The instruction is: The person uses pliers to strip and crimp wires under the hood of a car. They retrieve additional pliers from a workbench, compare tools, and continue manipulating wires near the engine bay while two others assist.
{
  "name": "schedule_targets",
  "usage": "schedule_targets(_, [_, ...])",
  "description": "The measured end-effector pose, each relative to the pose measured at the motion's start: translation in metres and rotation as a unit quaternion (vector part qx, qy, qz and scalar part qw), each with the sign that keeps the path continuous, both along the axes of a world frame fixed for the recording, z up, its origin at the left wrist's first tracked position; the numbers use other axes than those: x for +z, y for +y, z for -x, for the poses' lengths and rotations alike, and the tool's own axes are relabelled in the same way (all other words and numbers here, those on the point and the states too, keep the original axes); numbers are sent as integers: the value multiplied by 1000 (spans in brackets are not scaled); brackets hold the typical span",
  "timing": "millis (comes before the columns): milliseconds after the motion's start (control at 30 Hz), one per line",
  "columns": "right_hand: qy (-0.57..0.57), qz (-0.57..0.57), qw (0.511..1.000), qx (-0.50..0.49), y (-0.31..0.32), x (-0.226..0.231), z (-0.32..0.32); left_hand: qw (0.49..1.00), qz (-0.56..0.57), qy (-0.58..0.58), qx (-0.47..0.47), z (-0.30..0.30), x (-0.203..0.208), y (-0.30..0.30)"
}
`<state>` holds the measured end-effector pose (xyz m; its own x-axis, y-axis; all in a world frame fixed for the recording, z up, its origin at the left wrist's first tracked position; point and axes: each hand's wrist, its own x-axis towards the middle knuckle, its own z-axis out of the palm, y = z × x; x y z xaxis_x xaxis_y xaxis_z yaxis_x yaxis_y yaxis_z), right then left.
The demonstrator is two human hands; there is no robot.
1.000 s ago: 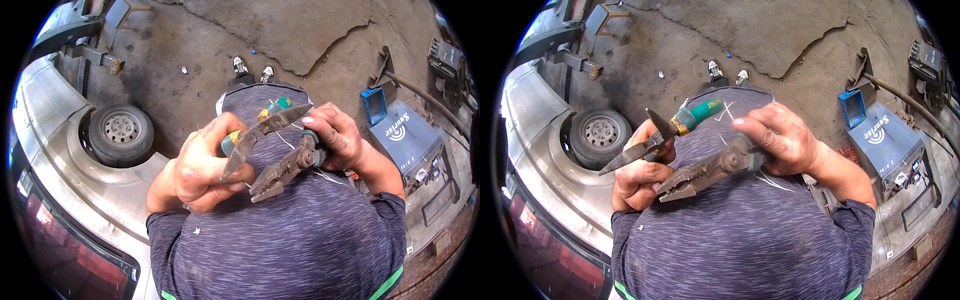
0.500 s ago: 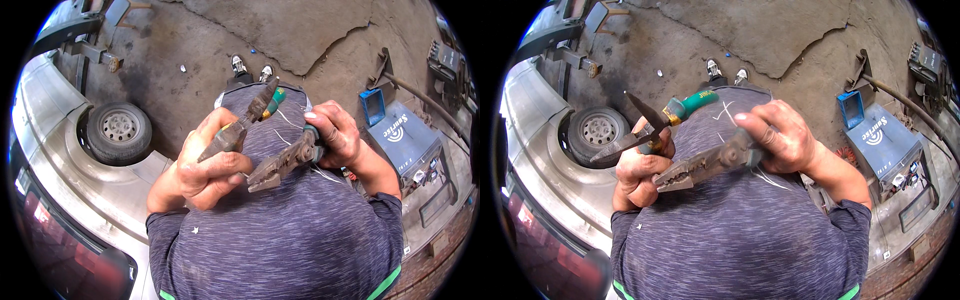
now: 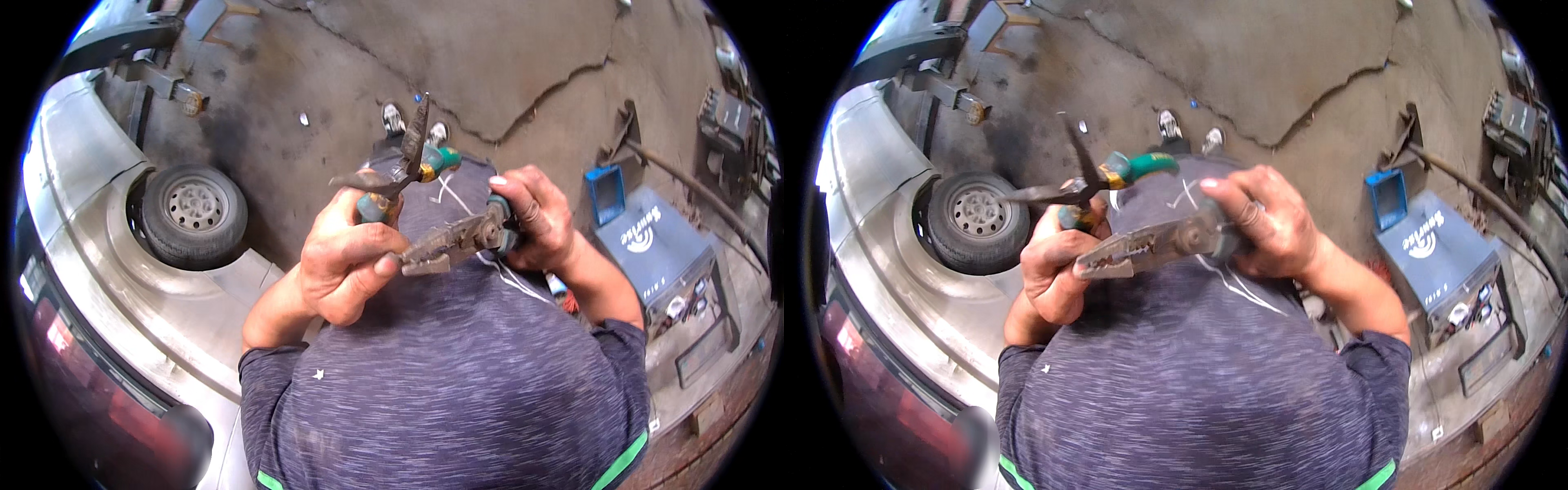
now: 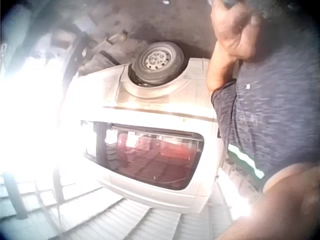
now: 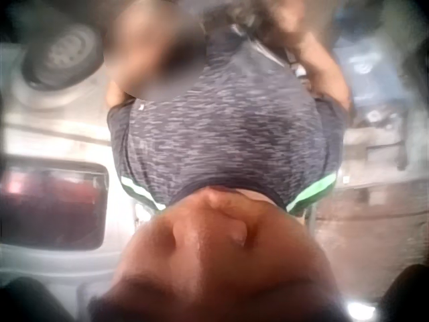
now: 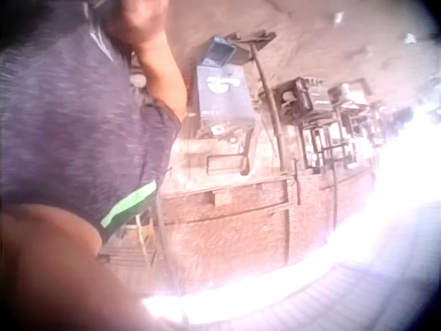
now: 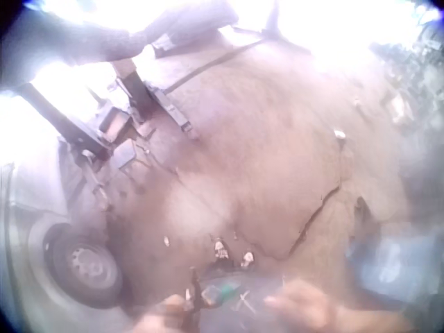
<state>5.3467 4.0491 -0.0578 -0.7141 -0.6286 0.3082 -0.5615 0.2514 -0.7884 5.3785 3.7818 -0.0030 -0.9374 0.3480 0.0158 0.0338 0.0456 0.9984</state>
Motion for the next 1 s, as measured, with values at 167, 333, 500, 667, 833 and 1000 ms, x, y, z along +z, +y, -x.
schedule_targets(167, [-40,-24,997,61,-15,-1,31,1000,20,14,-14,25,3,-15])
schedule_targets(333, [-93,-6,989,114,-52,-13,101,998,12,-54,38,74,-10,-48])
schedule_targets(500, [-304,80,947,69,-85,-44,211,970,26,-151,191,175,-44,-106])
schedule_targets(667, [-531,151,833,-18,-137,-32,314,954,-11,-76,291,336,-58,-156])
schedule_targets(833, [-584,251,771,-26,-180,-14,434,966,-6,15,258,494,-26,-173])
schedule_targets(1000, [-646,261,717,-8,-188,-6,612,973,-59,-48,216,662,-46,-188])
